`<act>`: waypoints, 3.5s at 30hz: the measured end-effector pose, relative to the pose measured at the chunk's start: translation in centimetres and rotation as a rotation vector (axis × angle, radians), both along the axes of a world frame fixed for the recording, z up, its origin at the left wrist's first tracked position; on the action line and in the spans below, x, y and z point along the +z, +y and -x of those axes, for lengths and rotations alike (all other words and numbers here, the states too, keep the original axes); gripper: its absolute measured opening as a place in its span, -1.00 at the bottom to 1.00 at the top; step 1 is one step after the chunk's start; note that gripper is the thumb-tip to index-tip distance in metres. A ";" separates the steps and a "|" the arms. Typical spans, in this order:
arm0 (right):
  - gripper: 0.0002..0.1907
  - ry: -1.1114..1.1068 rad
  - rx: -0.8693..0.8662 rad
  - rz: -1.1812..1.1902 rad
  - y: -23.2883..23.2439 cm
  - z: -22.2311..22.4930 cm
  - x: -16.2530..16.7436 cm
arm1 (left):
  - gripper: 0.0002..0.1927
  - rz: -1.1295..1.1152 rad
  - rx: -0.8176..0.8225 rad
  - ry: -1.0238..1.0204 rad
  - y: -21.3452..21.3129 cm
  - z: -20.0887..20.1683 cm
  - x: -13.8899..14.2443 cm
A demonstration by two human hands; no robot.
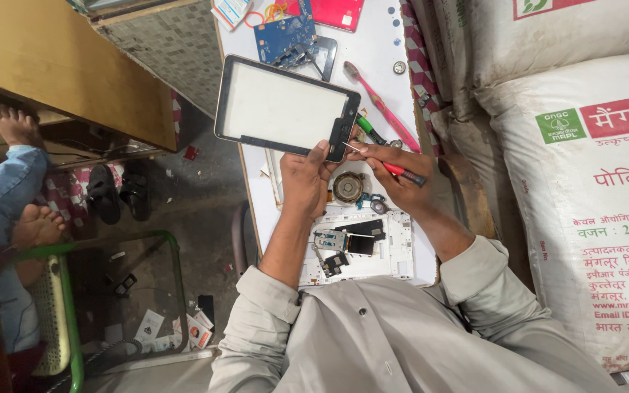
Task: The person holds a tablet in one hand and uses a small screwdriver to pry along the edge of the tablet's screen assembly, working around the bezel over a workbench covered with disassembled phone parts and tools. The tablet remains held in the lap-facing position as they continue prying along the edge.
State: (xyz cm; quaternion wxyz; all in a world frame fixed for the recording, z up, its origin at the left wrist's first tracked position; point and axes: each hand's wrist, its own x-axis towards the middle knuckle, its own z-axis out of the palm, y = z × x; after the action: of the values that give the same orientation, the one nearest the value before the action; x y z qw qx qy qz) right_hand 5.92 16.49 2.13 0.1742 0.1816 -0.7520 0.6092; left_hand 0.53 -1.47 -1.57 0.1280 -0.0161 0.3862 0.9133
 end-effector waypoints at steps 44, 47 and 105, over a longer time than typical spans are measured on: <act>-0.88 -0.116 -0.133 0.051 1.0 -0.2 -1.8 | -0.64 -0.210 -0.071 0.045 -0.6 -0.2 2.4; -0.89 -0.117 -0.126 0.072 1.1 -0.2 -1.6 | -0.66 -0.209 -0.058 0.016 -0.6 -0.2 2.5; -0.84 0.067 -0.114 -0.030 0.6 0.2 -0.8 | -0.65 -0.160 -0.049 0.025 -0.5 0.0 1.9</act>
State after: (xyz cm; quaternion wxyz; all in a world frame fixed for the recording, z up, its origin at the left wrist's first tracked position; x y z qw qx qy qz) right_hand 5.71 17.10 1.36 0.2312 0.1613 -0.7638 0.5806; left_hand 0.56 -1.93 0.35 0.1464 0.0152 0.3137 0.9380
